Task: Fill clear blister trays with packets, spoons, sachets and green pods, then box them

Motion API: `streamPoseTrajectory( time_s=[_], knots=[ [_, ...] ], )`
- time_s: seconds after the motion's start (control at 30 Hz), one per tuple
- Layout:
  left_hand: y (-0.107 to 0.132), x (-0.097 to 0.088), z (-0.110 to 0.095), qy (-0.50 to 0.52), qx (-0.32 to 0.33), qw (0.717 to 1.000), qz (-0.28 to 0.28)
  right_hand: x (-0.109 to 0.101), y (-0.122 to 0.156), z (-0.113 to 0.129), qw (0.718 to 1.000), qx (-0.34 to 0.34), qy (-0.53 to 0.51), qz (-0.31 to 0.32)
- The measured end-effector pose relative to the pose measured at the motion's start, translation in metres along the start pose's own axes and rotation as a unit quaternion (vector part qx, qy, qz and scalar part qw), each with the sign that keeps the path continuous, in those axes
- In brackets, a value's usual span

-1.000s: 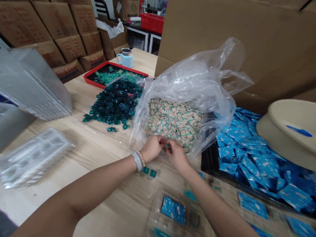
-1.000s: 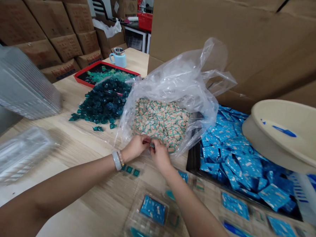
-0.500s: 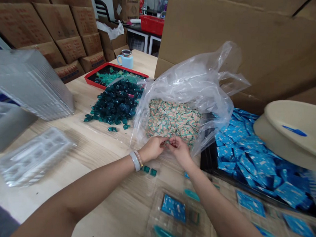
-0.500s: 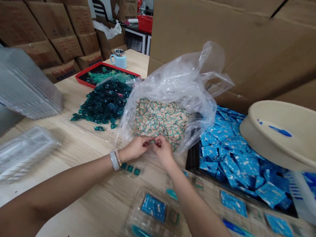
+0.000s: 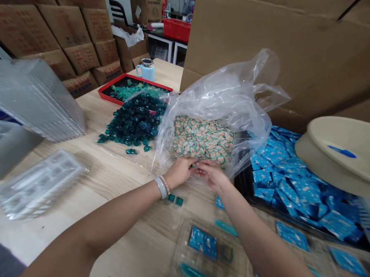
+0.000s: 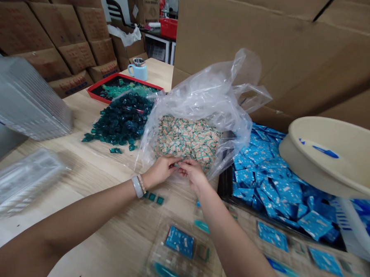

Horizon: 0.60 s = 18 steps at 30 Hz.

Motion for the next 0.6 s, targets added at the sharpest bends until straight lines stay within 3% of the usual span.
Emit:
streamPoseTrajectory(
  time_s=[0.13, 0.3, 0.4, 0.5, 0.6],
  knots=[
    [0.0, 0.003, 0.003, 0.022, 0.002, 1.0, 0.003, 0.003, -0.005, 0.003, 0.998, -0.044, 0.032, 0.029],
    [0.0, 0.004, -0.001, 0.066, 0.005, 0.998, -0.009, 0.002, 0.007, 0.015, 0.999, -0.044, 0.031, -0.001],
    [-0.003, 0.003, 0.006, 0.179, -0.059, 0.982, -0.028, -0.006, 0.014, 0.027, 0.998, -0.042, 0.028, -0.045],
    [-0.006, 0.016, 0.024, 0.372, -0.199, 0.906, -0.025, -0.012, 0.013, 0.042, 0.994, -0.074, 0.063, -0.056],
    [-0.003, 0.029, 0.026, 0.494, -0.288, 0.82, -0.012, -0.012, 0.014, 0.056, 0.976, -0.131, 0.166, -0.052]
  ],
)
Point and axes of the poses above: each hand's wrist, its own y-axis away from the middle knuckle, its own x-axis out of the palm, z = x × y, the point moved 9 cm from there along -y, towards the middle knuckle, and after that the axes turned 2 degrees about z, right-handed, at the moved point
